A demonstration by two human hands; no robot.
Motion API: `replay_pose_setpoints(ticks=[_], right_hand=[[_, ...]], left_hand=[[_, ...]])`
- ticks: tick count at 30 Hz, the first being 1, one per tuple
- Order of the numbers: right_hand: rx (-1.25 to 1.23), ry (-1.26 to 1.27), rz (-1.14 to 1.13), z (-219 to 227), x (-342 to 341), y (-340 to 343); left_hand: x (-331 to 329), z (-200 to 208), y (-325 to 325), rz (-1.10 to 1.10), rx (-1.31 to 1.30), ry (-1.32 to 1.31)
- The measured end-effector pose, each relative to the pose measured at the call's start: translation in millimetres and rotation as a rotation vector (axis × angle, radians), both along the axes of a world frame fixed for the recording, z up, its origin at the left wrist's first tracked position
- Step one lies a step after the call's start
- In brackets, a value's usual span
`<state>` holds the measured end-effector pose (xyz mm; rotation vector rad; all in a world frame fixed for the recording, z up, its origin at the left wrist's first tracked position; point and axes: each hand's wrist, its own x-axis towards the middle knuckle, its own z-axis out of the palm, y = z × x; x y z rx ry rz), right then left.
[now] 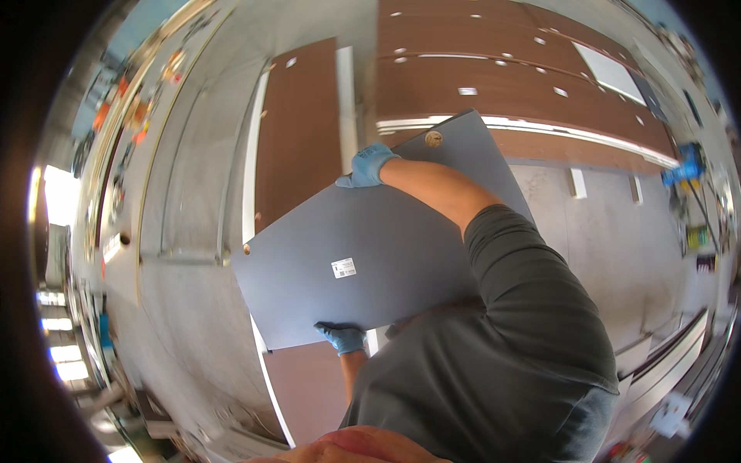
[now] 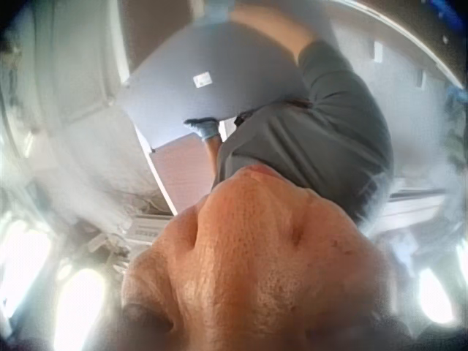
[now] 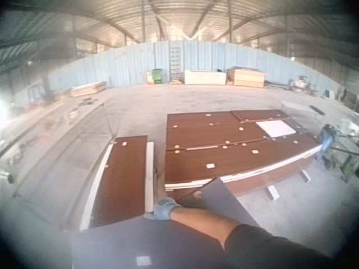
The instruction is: The person picks up and places several large wood panels on a workbench, wipes the workbench surface with a cloth, and then moves additional panels onto the bench. The person handles the panels one at a time and wipes the surface between moves.
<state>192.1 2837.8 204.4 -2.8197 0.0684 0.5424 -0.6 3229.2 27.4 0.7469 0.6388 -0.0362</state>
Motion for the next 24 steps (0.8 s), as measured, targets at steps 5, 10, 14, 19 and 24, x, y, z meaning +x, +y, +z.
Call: replay_pose_setpoints(ticks=[5, 10, 14, 19, 24], right_hand=[[-0.012, -0.064, -0.306, 72.4, -109.6, -22.5], [0.019, -0.116, -0.664, 115.9, -225.2, 2.2], [0.056, -0.226, -0.914, 166.7, -324.9, 52.0], [-0.013, -0.299, -1.095, 259.8, -374.4, 127.3], [-0.02, -0.139, -1.356, 293.8, -361.3, 217.9]], left_hand=[[19.9, 55.8, 25.9, -0.24, 0.001, 0.015], [41.5, 121.7, 55.7, -0.648, 0.032, -0.022], [36.9, 181.4, 79.0, -0.903, -0.008, -0.004], [61.3, 271.7, 97.6, -1.069, 0.085, 0.036], [153.6, 314.7, 132.7, -1.348, -0.124, 0.066]])
